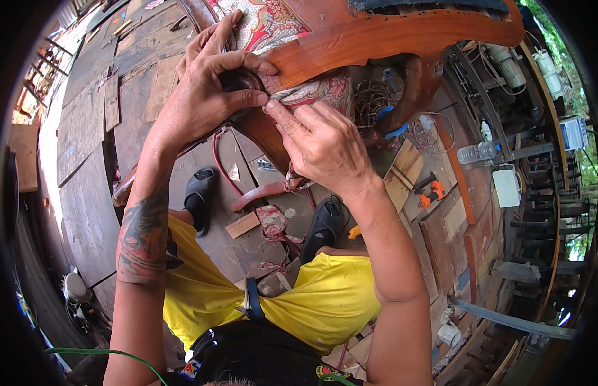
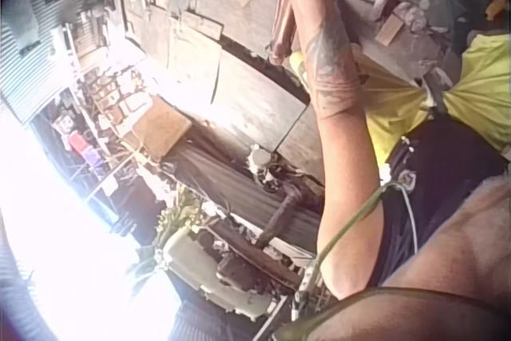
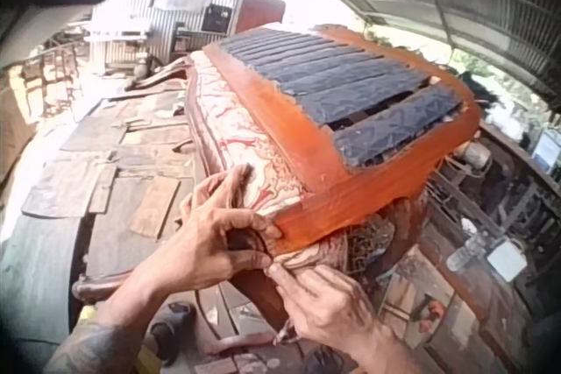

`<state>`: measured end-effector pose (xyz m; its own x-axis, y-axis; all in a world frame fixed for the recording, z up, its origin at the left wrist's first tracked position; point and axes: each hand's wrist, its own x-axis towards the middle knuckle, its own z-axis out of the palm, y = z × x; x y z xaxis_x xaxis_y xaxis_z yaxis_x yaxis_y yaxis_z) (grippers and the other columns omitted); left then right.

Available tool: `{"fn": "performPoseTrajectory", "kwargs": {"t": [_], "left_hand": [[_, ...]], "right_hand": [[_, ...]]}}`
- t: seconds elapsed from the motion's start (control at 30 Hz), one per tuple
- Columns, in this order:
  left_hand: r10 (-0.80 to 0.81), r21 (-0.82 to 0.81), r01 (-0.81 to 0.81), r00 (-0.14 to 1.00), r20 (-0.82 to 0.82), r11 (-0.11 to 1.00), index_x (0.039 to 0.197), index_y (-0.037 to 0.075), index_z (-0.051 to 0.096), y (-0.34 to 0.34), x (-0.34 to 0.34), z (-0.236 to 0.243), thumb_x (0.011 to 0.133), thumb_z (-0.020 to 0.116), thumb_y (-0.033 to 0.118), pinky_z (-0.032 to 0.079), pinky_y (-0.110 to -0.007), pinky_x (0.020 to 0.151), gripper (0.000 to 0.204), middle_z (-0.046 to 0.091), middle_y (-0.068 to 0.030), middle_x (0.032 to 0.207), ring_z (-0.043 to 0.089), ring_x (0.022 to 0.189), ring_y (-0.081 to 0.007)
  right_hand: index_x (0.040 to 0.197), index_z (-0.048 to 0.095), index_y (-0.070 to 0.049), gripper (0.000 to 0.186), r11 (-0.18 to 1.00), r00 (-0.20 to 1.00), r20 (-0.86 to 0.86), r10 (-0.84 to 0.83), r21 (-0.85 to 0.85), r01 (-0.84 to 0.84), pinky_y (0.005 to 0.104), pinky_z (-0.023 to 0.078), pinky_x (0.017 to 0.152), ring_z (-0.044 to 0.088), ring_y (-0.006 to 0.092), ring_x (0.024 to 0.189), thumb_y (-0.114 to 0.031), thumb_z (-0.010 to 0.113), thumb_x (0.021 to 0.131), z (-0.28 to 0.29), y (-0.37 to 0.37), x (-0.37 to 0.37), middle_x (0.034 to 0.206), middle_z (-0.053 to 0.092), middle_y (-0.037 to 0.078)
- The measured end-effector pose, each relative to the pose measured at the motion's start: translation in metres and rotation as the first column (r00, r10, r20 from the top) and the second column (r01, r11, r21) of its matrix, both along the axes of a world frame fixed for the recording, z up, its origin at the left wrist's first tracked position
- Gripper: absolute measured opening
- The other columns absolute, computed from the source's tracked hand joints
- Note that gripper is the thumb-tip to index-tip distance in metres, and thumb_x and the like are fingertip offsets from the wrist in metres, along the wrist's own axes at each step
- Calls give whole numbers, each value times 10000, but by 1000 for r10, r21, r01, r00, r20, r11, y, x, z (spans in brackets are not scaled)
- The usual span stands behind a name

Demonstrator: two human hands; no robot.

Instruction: Applying decorative trim and fabric to a wooden chair frame using a glue gun.

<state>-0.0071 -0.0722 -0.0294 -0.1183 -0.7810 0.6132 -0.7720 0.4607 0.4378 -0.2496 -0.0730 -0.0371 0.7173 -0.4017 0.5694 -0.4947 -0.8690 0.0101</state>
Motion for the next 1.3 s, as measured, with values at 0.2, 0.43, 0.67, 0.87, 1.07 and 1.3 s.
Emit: {"fn": "performPoseTrajectory", "kwargs": {"t": [0.2,0.43,0.67,0.87,1.07,1.3], "left_hand": [[-8,-8,8,1000,8,1000,1112,281,839,1,-3,0,746,947,310,203,-560,1306,383,380,-121,1731,296,1598,-394],[46,-21,-44,993,110,999,1051,248,824,8,-1,4,782,882,318,192,-569,1302,284,410,-121,1717,303,1602,-378],[43,26,-44,998,54,999,1041,242,832,8,-6,6,766,902,326,211,-543,1304,295,428,-118,1709,314,1600,-376],[9,17,-9,1000,20,1000,1021,229,840,3,-3,3,736,924,313,213,-531,1306,309,426,-121,1712,315,1599,-382],[-16,3,16,1000,26,1000,1027,226,839,1,-2,2,735,930,310,211,-549,1304,317,426,-123,1712,307,1601,-393],[4,18,-5,999,35,1000,1033,226,838,2,-1,2,743,938,326,211,-555,1305,323,419,-123,1716,301,1603,-392]], "right_hand": [[1340,748,-71,458,1000,1000,0,3,12,-3,376,567,717,634,249,776,-51,766,883,-1,-2,-2,814,597,65],[1229,783,-53,385,999,993,104,49,-11,-49,380,587,739,675,263,794,-29,779,844,-1,-3,-3,873,643,75],[1012,707,-9,181,999,980,200,10,-47,-1,408,602,756,706,301,849,-9,757,838,0,5,2,999,674,129],[972,603,-11,136,979,945,310,-103,200,41,466,582,736,702,359,813,-11,710,888,-4,12,12,894,668,165],[1087,703,58,149,878,878,438,-194,476,-44,328,596,728,738,171,783,-17,716,959,1,12,13,930,768,139],[1115,735,66,177,772,882,397,-256,632,-60,297,567,756,731,160,843,-50,736,982,5,11,12,965,776,142]]}}
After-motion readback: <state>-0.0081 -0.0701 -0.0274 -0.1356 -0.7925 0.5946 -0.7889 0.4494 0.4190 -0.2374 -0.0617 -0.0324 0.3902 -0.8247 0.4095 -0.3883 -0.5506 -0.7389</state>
